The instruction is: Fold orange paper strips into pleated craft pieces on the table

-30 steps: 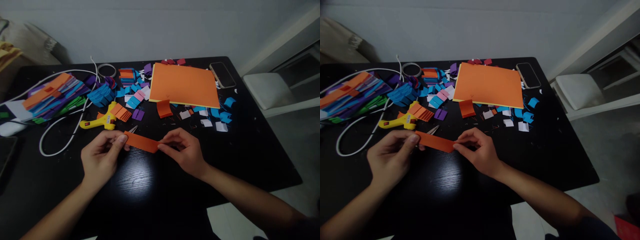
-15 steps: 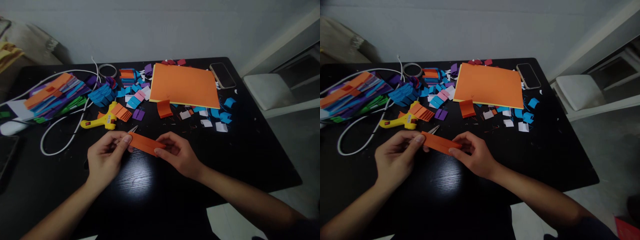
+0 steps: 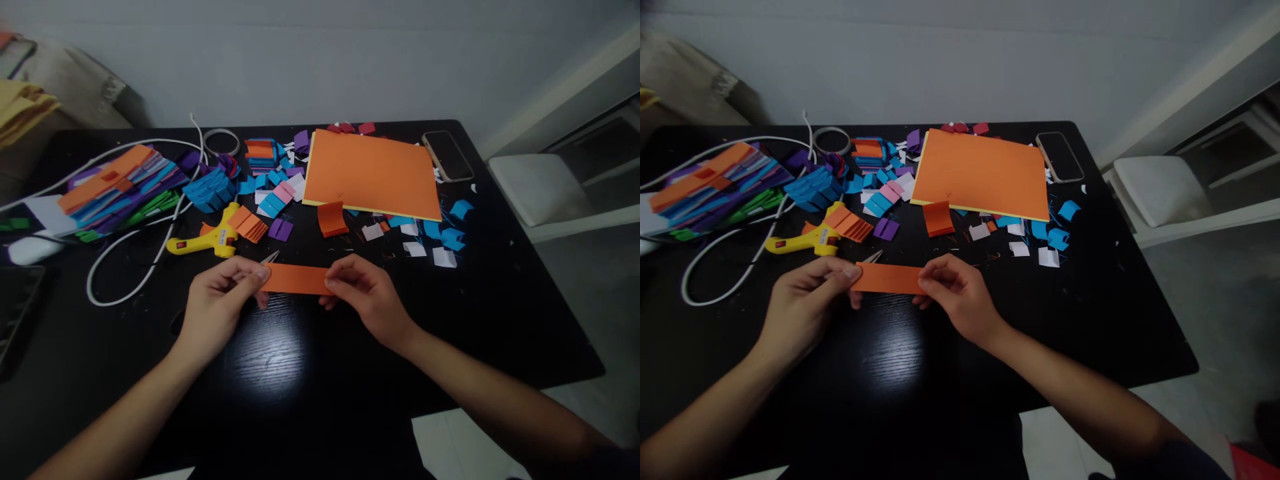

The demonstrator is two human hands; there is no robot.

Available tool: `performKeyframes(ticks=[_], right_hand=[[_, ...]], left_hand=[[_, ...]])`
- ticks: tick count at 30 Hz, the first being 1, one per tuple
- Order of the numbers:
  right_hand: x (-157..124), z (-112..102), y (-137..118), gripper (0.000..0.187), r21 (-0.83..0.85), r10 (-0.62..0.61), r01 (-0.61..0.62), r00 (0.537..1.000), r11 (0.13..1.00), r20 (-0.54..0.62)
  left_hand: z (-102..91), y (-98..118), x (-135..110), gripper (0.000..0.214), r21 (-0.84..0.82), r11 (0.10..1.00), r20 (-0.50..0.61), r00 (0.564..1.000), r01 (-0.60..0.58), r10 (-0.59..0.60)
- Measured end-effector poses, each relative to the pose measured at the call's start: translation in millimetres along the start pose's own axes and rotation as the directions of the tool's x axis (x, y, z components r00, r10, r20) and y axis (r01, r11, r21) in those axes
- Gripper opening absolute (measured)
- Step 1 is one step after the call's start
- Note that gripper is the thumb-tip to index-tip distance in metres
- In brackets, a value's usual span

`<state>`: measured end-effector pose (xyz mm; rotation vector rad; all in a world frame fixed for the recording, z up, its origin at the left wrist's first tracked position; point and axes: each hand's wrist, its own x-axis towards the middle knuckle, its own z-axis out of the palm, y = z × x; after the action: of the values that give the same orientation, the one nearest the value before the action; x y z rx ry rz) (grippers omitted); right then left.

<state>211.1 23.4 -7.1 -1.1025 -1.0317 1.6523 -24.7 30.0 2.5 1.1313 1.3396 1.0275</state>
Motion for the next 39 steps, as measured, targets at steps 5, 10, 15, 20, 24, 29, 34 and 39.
performKeyframes(ticks=[5,10,15,20,24,29,34,39], right_hand=[[4.1,-5.8,0.4,0.01,0.067,-0.008,0.01,1.0,0.998,-0.026],[0.2,-4.8,-1.9,0.018,0.048,-0.051,0.049,0.998,0.998,0.028],[-4.8,-1.2,-4.0,0.02,-0.025,-0.073,0.074,0.997,0.997,0.02],[-6.4,0.5,-3.5,0.017,-0.036,-0.106,0.106,0.994,0.994,-0.014],[-6.8,0.6,-3.4,0.012,-0.024,-0.134,0.134,0.991,0.991,-0.023],[-8.7,2.2,-2.2,0.012,-0.035,-0.143,0.141,0.988,0.989,-0.053],[-11.1,5.0,-0.4,0.01,-0.049,-0.165,0.162,0.984,0.986,-0.068],[-5.8,-0.9,0.9,0.029,0.163,-0.109,0.108,0.994,0.981,-0.006]], left_hand=[[0.5,2.4,0.1,0.015,-0.109,0.987,0.067,0.991,0.122,-0.115],[2.6,3.6,-1.2,0.015,-0.153,0.979,0.004,0.991,0.132,-0.133],[4.5,4.2,-3.1,0.015,-0.166,0.977,-0.032,0.989,0.134,-0.141],[7.6,3.5,-4.9,0.016,-0.188,0.972,-0.025,0.989,0.138,-0.145],[8.2,2.1,-5.7,0.016,-0.206,0.969,-0.009,0.99,0.136,-0.141],[9.0,2.4,-7.8,0.017,-0.212,0.969,-0.007,0.992,0.125,-0.129],[9.7,1.4,-9.1,0.017,-0.191,0.976,-0.03,0.993,0.103,-0.111],[7.5,-1.0,-7.7,0.016,-0.159,0.983,-0.036,0.995,0.09,-0.097]])
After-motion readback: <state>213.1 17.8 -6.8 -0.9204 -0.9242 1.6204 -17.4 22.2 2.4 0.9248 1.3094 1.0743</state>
